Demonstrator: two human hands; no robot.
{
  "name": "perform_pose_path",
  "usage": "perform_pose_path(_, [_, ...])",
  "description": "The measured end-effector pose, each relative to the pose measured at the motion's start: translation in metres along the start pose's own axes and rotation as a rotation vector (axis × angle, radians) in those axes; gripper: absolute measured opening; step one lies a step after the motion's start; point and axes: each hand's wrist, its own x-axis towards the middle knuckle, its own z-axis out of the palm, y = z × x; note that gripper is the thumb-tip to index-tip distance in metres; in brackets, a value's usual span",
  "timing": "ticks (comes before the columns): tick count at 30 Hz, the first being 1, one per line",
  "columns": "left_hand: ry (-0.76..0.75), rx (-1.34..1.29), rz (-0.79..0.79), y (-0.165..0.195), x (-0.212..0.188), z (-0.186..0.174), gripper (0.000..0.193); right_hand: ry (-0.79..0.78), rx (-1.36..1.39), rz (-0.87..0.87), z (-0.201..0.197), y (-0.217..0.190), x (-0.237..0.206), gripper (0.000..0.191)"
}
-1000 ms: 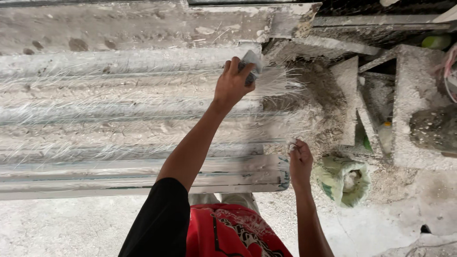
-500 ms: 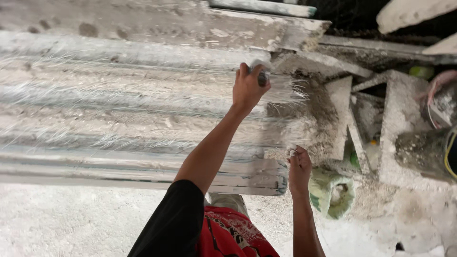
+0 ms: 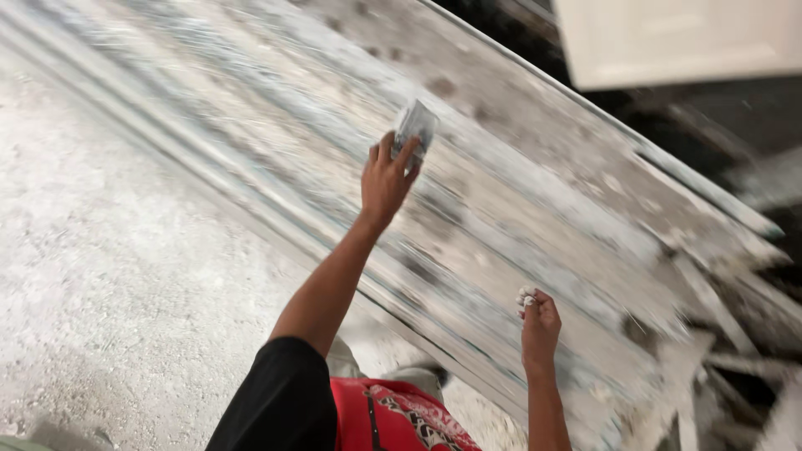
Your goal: The person repeatedly pulls strands of white fiberglass from a bucket of water and spreads them by hand over a long, ribbed metal surface. The person then uses a trowel to press and smooth the wet fibers into the grooves of the surface.
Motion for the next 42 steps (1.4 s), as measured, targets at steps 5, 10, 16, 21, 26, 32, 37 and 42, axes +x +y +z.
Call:
perform_pose_path(5, [-0.003, -0.719, -0.632, -0.147, -0.010, -0.088, 0.058, -0.154, -0.067, 0.049, 0.227, -0.041, -0.009, 0.021])
perform_pose_path(10, [-0.020, -1.203, -1.074, -0.301, -0.014, -0.209, 0.065, -0.356, -0.168, 0.010, 0.458, -0.067, -0.045, 0.022])
perform_pose_path(16, [0.149, -1.196, -1.163, -0.464, 0.020, -0.328, 0.062, -0.601, -0.045, -0.073, 0.687, -0.109, -0.054, 0.024])
perform_pose_path(21, [0.276, -1.251, -1.276, -0.600, 0.021, -0.368, 0.060, -0.714, -0.096, -0.115, 0.848, -0.117, -0.047, 0.024])
perform_pose_path(26, [0.315, -1.238, -1.242, -0.770, 0.065, -0.395, 0.061, -0.766, 0.018, -0.128, 1.033, -0.130, -0.036, 0.025])
perform_pose_path(32, [0.312, -1.070, -1.290, -0.954, 0.166, -0.462, 0.064, -0.898, -0.064, -0.151, 1.249, -0.189, -0.022, 0.024])
perform_pose_path(37, [0.401, -1.067, -1.091, -1.124, 0.270, -0.515, 0.067, -0.954, -0.050, -0.343, 1.385, -0.216, -0.001, 0.022])
perform_pose_path(42, [0.356, -0.868, -0.871, -1.319, 0.398, -0.546, 0.062, -0.713, -0.145, -0.326, 1.491, -0.205, -0.002, 0.035])
